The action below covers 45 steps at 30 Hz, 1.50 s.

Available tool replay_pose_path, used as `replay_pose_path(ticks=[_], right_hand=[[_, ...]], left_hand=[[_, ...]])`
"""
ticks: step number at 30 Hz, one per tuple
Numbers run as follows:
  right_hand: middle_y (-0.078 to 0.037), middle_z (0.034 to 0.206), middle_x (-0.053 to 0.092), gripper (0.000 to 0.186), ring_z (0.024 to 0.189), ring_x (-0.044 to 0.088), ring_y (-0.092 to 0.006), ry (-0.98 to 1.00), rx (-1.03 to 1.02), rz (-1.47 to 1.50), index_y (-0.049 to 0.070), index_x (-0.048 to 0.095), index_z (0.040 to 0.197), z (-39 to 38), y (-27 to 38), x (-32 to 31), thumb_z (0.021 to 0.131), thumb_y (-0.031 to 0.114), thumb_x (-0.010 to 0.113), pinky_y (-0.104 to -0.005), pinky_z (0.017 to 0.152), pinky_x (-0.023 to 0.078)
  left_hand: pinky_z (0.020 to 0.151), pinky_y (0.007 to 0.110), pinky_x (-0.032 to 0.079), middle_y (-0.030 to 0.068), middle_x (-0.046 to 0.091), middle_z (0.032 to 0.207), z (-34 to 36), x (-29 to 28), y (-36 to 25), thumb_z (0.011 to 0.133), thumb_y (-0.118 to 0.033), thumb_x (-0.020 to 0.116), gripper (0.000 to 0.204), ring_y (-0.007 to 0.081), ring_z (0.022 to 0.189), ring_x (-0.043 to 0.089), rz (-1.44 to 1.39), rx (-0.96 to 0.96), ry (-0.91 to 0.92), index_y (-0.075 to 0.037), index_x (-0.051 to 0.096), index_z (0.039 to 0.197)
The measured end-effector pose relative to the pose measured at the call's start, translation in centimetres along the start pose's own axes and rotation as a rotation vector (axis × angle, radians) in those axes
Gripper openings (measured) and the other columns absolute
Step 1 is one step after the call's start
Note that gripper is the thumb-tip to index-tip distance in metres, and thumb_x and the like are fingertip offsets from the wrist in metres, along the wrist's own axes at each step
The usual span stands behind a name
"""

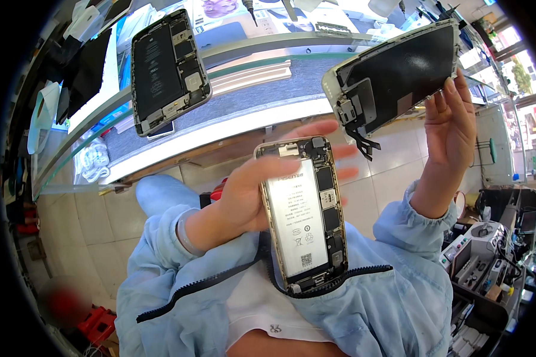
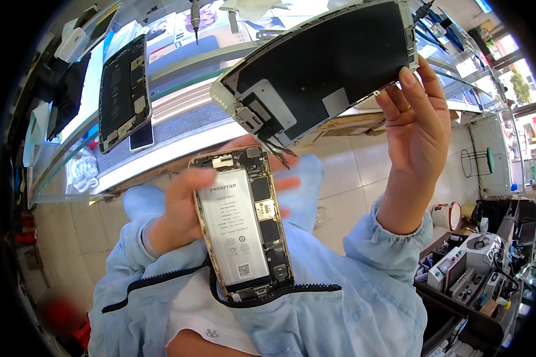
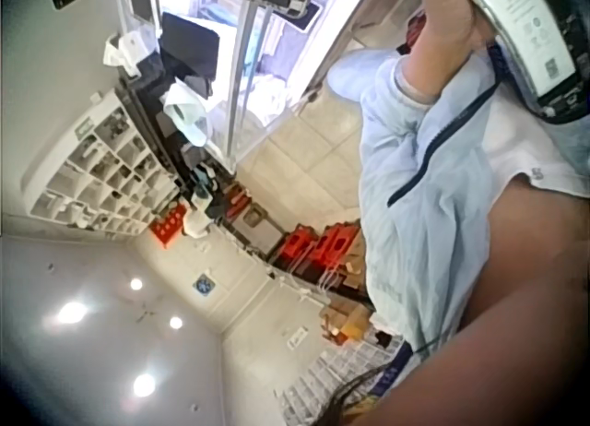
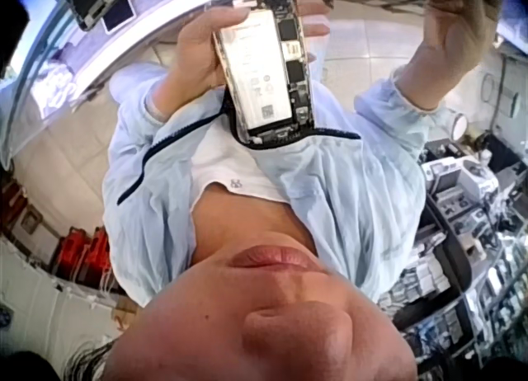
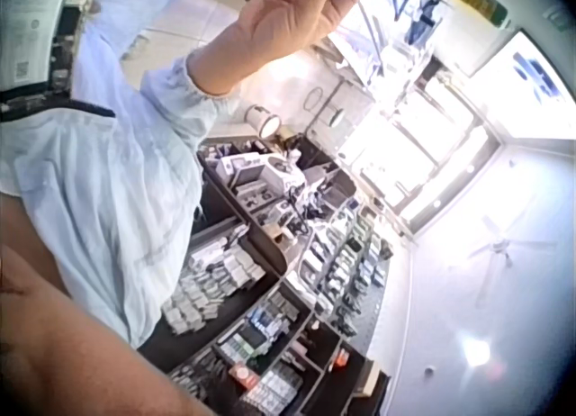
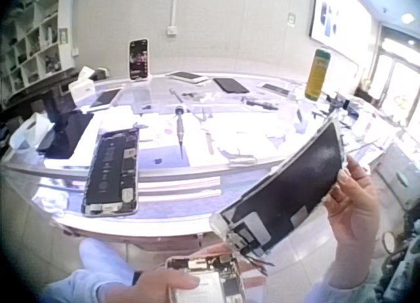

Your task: The person disassembles a white iPhone, removes the screen assembly, and then reassembles the device. After reassembly, the person powers on the phone, unlocks it, and tests the camera app by switching between front and rear cameras.

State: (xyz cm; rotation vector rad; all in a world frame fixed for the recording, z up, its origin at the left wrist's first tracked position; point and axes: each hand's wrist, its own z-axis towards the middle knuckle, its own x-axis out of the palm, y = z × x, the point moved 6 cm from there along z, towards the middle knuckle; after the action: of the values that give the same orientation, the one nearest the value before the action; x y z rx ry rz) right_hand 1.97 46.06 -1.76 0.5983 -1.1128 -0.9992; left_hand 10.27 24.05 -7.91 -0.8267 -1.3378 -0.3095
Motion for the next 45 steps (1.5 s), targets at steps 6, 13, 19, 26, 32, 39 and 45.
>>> replay_pose_path(ticks=[6, 13, 19, 26, 32, 39, 45], right_hand=[[-0.013, 0.094, 0.063, 0.034, 0.079, 0.065, -0.0186, -0.028, 0.129, 0.131, -0.002, 0.046, 0.115, -0.1, -1.7, -1.0, 0.083, 0.002, 0.057, -0.0254, 0.067, 0.057], [-0.014, 0.094, 0.063, 0.031, 0.080, 0.065, -0.0188, -0.061, 0.156, 0.165, -0.002, 0.047, 0.114, -0.3, -2.2, -2.0, 0.084, 0.001, 0.055, -0.0253, 0.068, 0.057], [-0.014, 0.096, 0.063, 0.028, 0.083, 0.065, -0.0190, -0.046, 0.207, 0.284, -0.001, 0.049, 0.113, -0.4, -2.6, -2.8, 0.086, 0.000, 0.051, -0.0272, 0.069, 0.058], [-0.014, 0.097, 0.063, 0.027, 0.084, 0.065, -0.0196, -0.084, 0.273, 0.373, -0.001, 0.049, 0.113, -0.6, -3.4, -3.4, 0.086, -0.001, 0.050, -0.0281, 0.070, 0.058], [-0.015, 0.097, 0.063, 0.026, 0.085, 0.065, -0.0210, -0.081, 0.300, 0.425, -0.002, 0.049, 0.112, -0.7, -4.2, -4.3, 0.086, -0.002, 0.049, -0.0295, 0.070, 0.058], [-0.017, 0.097, 0.063, 0.024, 0.084, 0.065, -0.0224, -0.072, 0.325, 0.469, -0.003, 0.049, 0.111, -0.6, -4.4, -4.5, 0.087, -0.002, 0.048, -0.0306, 0.070, 0.058], [-0.017, 0.097, 0.063, 0.024, 0.084, 0.065, -0.0225, -0.062, 0.324, 0.483, -0.003, 0.049, 0.111, -0.6, -4.6, -4.8, 0.087, -0.002, 0.048, -0.0305, 0.071, 0.058]], left_hand=[[0.093, 0.046, 0.041, 0.0280, 0.043, 0.126, -1.3, -0.7, 2.2, 0.070, -0.005, 0.066, 0.089, 0.0381, 0.114, 0.047, 0.287, -0.192, 0.159, -0.006, 0.011, 0.139], [0.094, 0.042, 0.042, 0.0241, 0.049, 0.121, -0.3, -2.6, 1.6, 0.070, 0.004, 0.054, 0.060, 0.0328, 0.110, 0.052, 0.207, -0.181, -0.085, -0.002, 0.035, 0.126], [0.088, 0.039, 0.048, 0.0166, 0.054, 0.115, 0.8, -6.0, 1.6, 0.070, 0.011, 0.048, 0.057, 0.0275, 0.105, 0.056, 0.328, -0.151, -0.276, -0.002, 0.038, 0.125], [0.085, 0.036, 0.050, 0.0142, 0.054, 0.115, 1.8, -5.9, 1.8, 0.073, 0.009, 0.050, 0.053, 0.0238, 0.102, 0.058, 0.343, -0.135, -0.245, -0.001, 0.040, 0.124], [0.085, 0.035, 0.050, 0.0128, 0.055, 0.115, 2.3, -6.4, 1.8, 0.074, 0.007, 0.051, 0.051, 0.0225, 0.102, 0.058, 0.355, -0.155, -0.269, -0.001, 0.041, 0.124], [0.087, 0.035, 0.048, 0.0109, 0.056, 0.115, 2.2, -6.9, 2.1, 0.074, 0.006, 0.055, 0.052, 0.0207, 0.103, 0.057, 0.358, -0.169, -0.287, -0.002, 0.042, 0.123], [0.083, 0.036, 0.051, 0.0138, 0.057, 0.110, 2.5, -6.8, 2.1, 0.076, 0.004, 0.058, 0.047, 0.0215, 0.097, 0.060, 0.312, -0.136, -0.270, 0.000, 0.043, 0.120]])
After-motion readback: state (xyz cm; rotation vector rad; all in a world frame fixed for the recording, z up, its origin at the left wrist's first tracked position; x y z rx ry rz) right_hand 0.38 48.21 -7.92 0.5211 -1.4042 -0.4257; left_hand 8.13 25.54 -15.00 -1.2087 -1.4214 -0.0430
